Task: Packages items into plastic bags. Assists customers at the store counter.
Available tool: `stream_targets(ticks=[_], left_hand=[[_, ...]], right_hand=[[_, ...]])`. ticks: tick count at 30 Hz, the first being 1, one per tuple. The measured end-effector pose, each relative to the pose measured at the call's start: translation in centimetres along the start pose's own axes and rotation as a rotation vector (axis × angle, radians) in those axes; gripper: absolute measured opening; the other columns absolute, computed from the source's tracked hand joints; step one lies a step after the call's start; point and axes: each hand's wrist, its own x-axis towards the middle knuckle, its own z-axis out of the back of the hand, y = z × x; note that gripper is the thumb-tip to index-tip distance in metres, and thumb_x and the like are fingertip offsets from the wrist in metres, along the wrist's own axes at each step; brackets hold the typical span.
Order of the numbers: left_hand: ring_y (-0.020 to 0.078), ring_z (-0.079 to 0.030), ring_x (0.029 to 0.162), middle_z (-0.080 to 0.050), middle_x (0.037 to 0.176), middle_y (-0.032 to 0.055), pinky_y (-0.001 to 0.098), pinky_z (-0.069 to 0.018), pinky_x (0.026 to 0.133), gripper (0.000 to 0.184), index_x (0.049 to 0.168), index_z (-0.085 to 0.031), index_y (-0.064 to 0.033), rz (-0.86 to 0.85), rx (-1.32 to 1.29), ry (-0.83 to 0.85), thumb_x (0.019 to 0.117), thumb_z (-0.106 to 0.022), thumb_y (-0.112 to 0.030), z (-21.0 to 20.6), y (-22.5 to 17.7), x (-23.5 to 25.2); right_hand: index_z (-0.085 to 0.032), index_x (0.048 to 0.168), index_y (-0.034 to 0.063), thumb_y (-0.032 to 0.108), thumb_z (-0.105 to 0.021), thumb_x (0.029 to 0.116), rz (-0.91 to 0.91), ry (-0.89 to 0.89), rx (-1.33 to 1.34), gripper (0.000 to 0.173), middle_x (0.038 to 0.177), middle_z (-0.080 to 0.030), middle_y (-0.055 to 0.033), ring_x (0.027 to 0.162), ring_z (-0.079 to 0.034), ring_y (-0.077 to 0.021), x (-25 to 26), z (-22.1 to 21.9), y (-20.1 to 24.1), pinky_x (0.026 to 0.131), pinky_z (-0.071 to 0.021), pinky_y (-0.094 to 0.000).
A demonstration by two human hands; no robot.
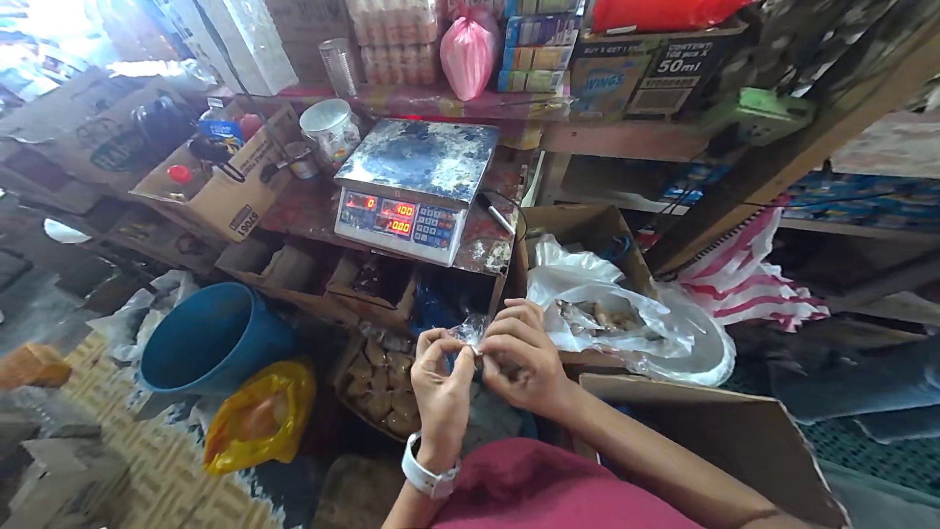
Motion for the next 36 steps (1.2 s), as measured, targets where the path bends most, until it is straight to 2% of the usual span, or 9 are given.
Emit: stream_targets(ticks=[5,9,14,19,23,27,30,33,36], left_hand=[[0.0031,-0.062,0.101,-0.064,0.102,0.0058,0.013,-0.0536,0.082,0.005,0.08,-0.072,-0.0005,-0.249,0.213,0.091,0.0825,-0.07,-0.004,0.3,-0.9,0.1],[0.0042,-0.062,0.104,-0.065,0.102,0.0064,0.0146,-0.053,0.087,0.007,0.081,-0.074,-0.0013,-0.287,0.274,0.129,0.0845,-0.072,-0.007,0.9,-1.2,0.4],[0.0026,-0.061,0.102,-0.064,0.102,0.0044,0.0135,-0.052,0.086,0.005,0.081,-0.074,-0.002,-0.24,0.239,0.103,0.0835,-0.071,-0.005,0.1,-0.9,-0.2],[0.0027,-0.061,0.1,-0.064,0.1,0.0051,0.0123,-0.0524,0.085,0.004,0.081,-0.074,-0.0025,-0.35,0.295,0.084,0.082,-0.073,-0.006,-0.4,-0.7,-0.8],[0.0036,-0.061,0.106,-0.064,0.101,0.0033,0.0156,-0.0521,0.09,0.006,0.078,-0.071,-0.0025,-0.226,0.199,0.054,0.0822,-0.068,-0.006,-0.1,-0.7,0.0],[0.0053,-0.064,0.097,-0.063,0.102,0.0042,0.0181,-0.057,0.083,0.008,0.078,-0.069,-0.002,-0.144,0.056,0.06,0.0847,-0.065,0.0,-0.4,-0.7,0.9],[0.0023,-0.062,0.086,-0.061,0.1,0.0048,0.0135,-0.0551,0.072,0.005,0.078,-0.069,-0.0009,-0.193,0.104,0.046,0.0832,-0.067,-0.001,-0.5,-0.9,1.3],[0.0014,-0.062,0.089,-0.061,0.101,0.0039,0.0132,-0.0555,0.076,0.005,0.077,-0.068,-0.0015,-0.232,0.136,0.055,0.0825,-0.068,0.0,-0.1,-1.2,1.3],[0.0002,-0.061,0.089,-0.06,0.1,0.002,0.0129,-0.0549,0.075,0.008,0.075,-0.067,-0.0031,-0.183,0.071,0.047,0.0826,-0.067,-0.001,0.2,-0.8,1.3]], right_hand=[[-0.074,0.092,0.0154,0.029,-0.069,0.0901,-0.088,0.189,-0.07,0.015,0.093,-0.072,-0.0001,0.102,-0.064,-0.0163,0.8,1.7,0.7,0.109,-0.0359,-0.0451],[-0.076,0.105,0.0135,0.028,-0.067,0.091,-0.164,0.284,-0.071,0.022,0.104,-0.073,-0.0018,0.106,-0.065,-0.0177,2.0,3.6,2.0,0.106,-0.0406,-0.0479],[-0.077,0.091,0.0164,0.025,-0.067,0.0899,-0.095,0.229,-0.223,0.013,0.088,-0.073,0.0015,0.092,-0.066,-0.015,1.9,3.8,2.5,0.104,-0.0404,-0.0426],[-0.072,0.085,0.0153,0.025,-0.063,0.0892,-0.082,0.252,-0.341,0.014,0.084,-0.072,0.0006,0.087,-0.067,-0.0172,1.9,3.6,2.5,0.1,-0.0425,-0.0433],[-0.065,0.09,0.0127,0.018,-0.061,0.0933,0.044,0.133,-0.074,0.008,0.085,-0.067,-0.001,0.091,-0.063,-0.0132,1.4,2.6,1.3,0.115,-0.0334,-0.0429],[-0.064,0.095,0.0089,0.019,-0.061,0.0961,-0.133,0.157,0.348,0.011,0.096,-0.067,-0.0019,0.107,-0.063,-0.0094,1.2,1.8,0.1,0.115,-0.0393,-0.0361],[-0.067,0.09,0.0098,0.024,-0.07,0.0905,-0.139,0.221,0.183,0.015,0.092,-0.071,-0.0029,0.105,-0.065,-0.0135,1.7,2.0,0.2,0.112,-0.0379,-0.0396],[-0.074,0.093,0.0121,0.024,-0.066,0.0963,-0.106,0.252,0.055,0.015,0.091,-0.073,0.0001,0.101,-0.066,-0.013,2.0,2.5,0.4,0.11,-0.0383,-0.0424],[-0.071,0.097,0.0109,0.025,-0.062,0.1029,-0.074,0.174,0.146,0.018,0.094,-0.071,0.0002,0.103,-0.066,-0.0098,1.9,2.5,0.9,0.115,-0.0375,-0.0407]])
